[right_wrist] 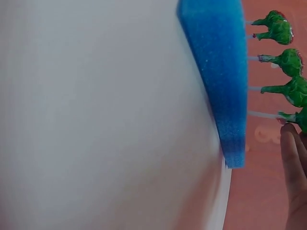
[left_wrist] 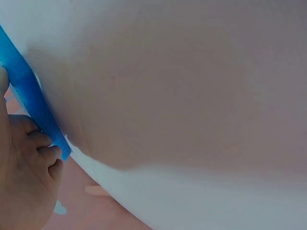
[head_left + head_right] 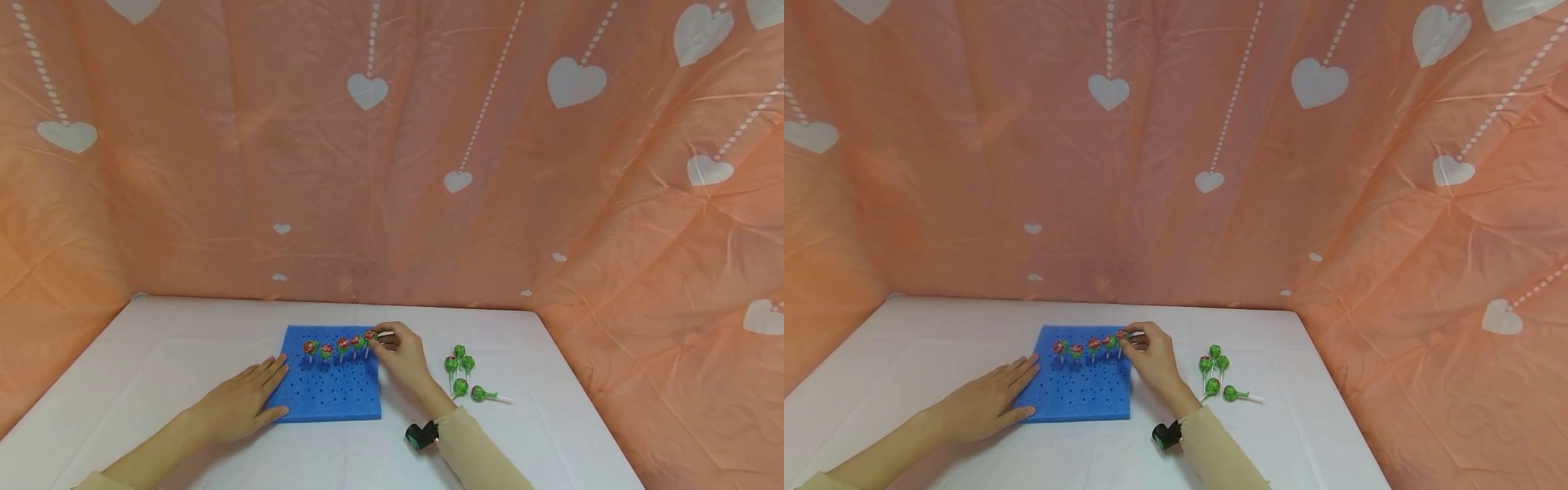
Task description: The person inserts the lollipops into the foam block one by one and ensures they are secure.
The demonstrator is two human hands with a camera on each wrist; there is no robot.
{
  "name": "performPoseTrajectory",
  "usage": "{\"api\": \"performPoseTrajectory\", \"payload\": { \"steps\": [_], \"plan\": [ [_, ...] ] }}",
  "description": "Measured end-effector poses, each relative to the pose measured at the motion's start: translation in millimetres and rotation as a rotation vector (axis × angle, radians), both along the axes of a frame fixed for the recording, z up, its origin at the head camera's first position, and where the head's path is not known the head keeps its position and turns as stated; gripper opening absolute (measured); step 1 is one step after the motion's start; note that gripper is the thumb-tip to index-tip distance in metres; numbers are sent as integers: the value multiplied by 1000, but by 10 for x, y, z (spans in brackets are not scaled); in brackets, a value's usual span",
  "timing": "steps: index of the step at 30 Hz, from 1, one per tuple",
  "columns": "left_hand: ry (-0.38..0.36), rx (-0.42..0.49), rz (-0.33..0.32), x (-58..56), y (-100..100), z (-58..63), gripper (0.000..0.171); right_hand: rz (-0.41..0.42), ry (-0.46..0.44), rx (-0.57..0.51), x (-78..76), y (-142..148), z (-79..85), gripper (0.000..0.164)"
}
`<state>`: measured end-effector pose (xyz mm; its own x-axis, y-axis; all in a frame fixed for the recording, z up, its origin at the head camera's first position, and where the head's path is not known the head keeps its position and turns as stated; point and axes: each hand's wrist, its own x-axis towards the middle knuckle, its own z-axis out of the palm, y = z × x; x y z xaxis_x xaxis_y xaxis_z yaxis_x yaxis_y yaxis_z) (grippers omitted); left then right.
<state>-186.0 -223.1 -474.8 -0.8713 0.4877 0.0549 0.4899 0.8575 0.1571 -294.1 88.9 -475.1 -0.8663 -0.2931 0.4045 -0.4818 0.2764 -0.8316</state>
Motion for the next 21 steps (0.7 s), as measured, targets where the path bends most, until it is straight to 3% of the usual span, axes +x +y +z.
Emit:
{"api": "performPoseTrajectory", "payload": {
  "steps": [7,21],
  "plan": [
    [19,2,-9,11,4,16,77,22,20,81,-3,13,4,23],
    [2,8,-3,18,11,29,77,8,24,75,11,3,-20,25]
  ]
}}
